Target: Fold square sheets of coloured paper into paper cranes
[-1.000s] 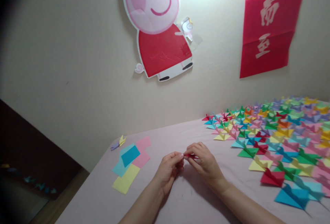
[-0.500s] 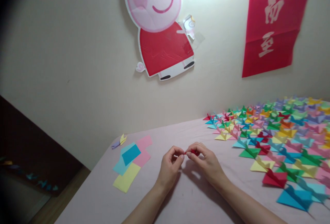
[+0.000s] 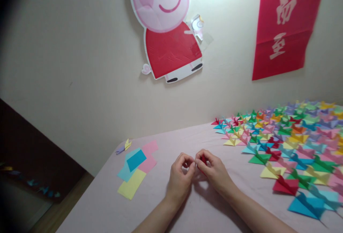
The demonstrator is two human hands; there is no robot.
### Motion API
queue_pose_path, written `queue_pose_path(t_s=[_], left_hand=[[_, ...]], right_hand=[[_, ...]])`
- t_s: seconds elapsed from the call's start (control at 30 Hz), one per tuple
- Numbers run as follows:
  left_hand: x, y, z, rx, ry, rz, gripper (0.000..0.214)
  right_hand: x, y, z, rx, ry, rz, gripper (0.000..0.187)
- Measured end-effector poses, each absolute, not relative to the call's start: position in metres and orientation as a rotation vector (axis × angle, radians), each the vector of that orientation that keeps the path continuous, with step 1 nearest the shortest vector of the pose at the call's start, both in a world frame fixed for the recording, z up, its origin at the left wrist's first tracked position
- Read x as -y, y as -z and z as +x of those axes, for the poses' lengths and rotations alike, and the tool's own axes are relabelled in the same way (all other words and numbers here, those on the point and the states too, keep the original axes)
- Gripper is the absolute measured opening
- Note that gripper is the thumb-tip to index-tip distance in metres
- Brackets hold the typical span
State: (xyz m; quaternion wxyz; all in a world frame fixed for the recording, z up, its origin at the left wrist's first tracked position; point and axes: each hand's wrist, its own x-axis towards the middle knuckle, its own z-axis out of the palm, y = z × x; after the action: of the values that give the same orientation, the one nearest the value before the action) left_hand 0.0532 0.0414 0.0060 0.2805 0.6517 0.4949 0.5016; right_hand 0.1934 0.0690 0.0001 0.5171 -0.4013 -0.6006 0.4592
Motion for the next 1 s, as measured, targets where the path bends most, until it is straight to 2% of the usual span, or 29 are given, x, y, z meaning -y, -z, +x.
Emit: queue_pose_path(t_s=[0.07, 0.2, 0.43, 0.8, 1.0], left_hand=[[-0.040, -0.004, 0.055, -1.318, -1.296, 1.701, 0.004], [-0.044, 0.001, 0.054, -1.267, -1.252, 1.539, 0.013], [-0.055, 0.004, 0.047, -1.218, -1.367, 1.272, 0.022], [-0.059, 0.002, 0.042, -1.150, -1.336, 1.152, 0.030], [-0.059, -0.001, 0.039, -1.155, -1.351, 1.071, 0.028]], right_hand=[[-0.069, -0.001, 0.193, 1.393, -1.206, -0.951, 0.033], [-0.069, -0.002, 0.192, 1.327, -1.348, -0.889, 0.037], [-0.074, 0.008, 0.191, 1.291, -1.255, -0.866, 0.044], [-0.074, 0.008, 0.194, 1.447, -1.133, -0.838, 0.015], [-0.073, 0.006, 0.196, 1.647, -1.011, -0.788, 0.015]])
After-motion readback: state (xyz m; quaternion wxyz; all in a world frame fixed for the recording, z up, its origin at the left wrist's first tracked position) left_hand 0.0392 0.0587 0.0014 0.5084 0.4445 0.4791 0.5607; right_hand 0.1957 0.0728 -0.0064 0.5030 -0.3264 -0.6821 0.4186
